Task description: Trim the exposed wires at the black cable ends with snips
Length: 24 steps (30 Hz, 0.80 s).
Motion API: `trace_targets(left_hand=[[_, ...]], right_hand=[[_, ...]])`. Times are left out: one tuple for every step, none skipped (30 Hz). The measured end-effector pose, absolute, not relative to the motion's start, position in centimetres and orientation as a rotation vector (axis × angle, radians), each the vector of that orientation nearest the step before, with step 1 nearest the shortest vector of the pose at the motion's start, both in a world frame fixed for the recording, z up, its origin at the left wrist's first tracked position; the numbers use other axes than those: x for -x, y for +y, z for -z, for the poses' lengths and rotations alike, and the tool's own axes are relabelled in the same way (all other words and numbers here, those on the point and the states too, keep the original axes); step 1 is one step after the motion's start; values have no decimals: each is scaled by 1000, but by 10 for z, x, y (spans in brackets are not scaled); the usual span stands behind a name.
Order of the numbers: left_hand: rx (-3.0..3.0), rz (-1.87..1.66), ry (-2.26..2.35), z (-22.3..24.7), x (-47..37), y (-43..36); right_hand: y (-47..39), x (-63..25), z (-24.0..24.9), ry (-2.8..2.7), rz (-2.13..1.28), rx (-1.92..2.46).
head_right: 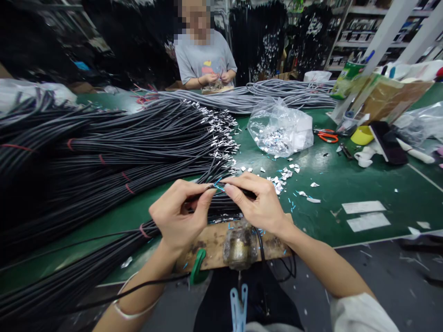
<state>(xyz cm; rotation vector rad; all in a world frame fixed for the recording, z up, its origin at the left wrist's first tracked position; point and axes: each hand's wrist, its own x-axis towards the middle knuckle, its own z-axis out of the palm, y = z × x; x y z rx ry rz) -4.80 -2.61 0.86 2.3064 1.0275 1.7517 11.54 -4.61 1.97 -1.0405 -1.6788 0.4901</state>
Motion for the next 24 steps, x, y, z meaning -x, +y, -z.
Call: trace_targets(left_hand=[[-2328,-1761,1025,-8,48,-26],[-2348,-1771,1022,-8,48,-26],[-2365,-1783,1019,-8,48,-26],[-2379,-1795,1017,-8,48,-26],[-2392,-1806,1014,-8,48,-26],[-2407,-1821,1007,-8,48,-25],[-2427,-1835,997,-8,48,-25],[-2453,-1848,987,-8,48,-25],[-2483,-1854,983,-8,49,-25],[-2511,-1851,989,-7,49,-24],[-2525,-1845,1011,-7,49,-24],[-2524,-1836,1046,-7,50,-24],[-2510,-1836,1083,-7,50,-24],[-2489,-1846,1113,-7,50,-24],[-2473,-1856,1129,-7,51,-24],[-2465,-1861,1129,-7,51,-24],[-2465,-1857,1115,-7,51,-24],[-2461,-1835,1096,-8,52,-24],[-2440,-1794,1081,-8,52,-24],[-2399,-1739,1069,-9,52,-24],[-2342,-1678,1063,-10,53,-24],[-2276,-1606,1060,-12,53,-24],[-2205,-1523,1052,-13,53,-23],[-2128,-1436,1037,-15,53,-23]], right_hand=[[-46,-115,-20,-1674,-505,1039],[-46,-115,-19,-1669,-524,1034],[-46,-115,-19,-1664,-549,1026],[-45,-115,-19,-1661,-574,1018],[-45,-115,-19,-1660,-594,1011],[-45,-115,-19,-1659,-607,1010],[-45,-115,-19,-1657,-608,1011],[-45,-115,-18,-1653,-603,1013],[-45,-114,-18,-1648,-592,1018],[-46,-114,-18,-1640,-574,1026],[-46,-114,-18,-1633,-549,1035],[-47,-113,-18,-1628,-518,1044],[-48,-113,-18,-1626,-484,1054],[-49,-113,-18,-1628,-450,1062],[-49,-112,-18,-1634,-420,1066],[-50,-112,-18,-1640,-395,1068],[-50,-112,-18,-1645,-375,1071],[-50,-112,-19,-1649,-358,1074],[-50,-113,-19,-1653,-342,1076],[-51,-113,-19,-1658,-328,1075],[-51,-113,-18,-1665,-316,1073],[-51,-114,-18,-1673,-307,1070],[-51,-114,-18,-1682,-301,1064],[-51,-114,-18,-1691,-296,1058]])
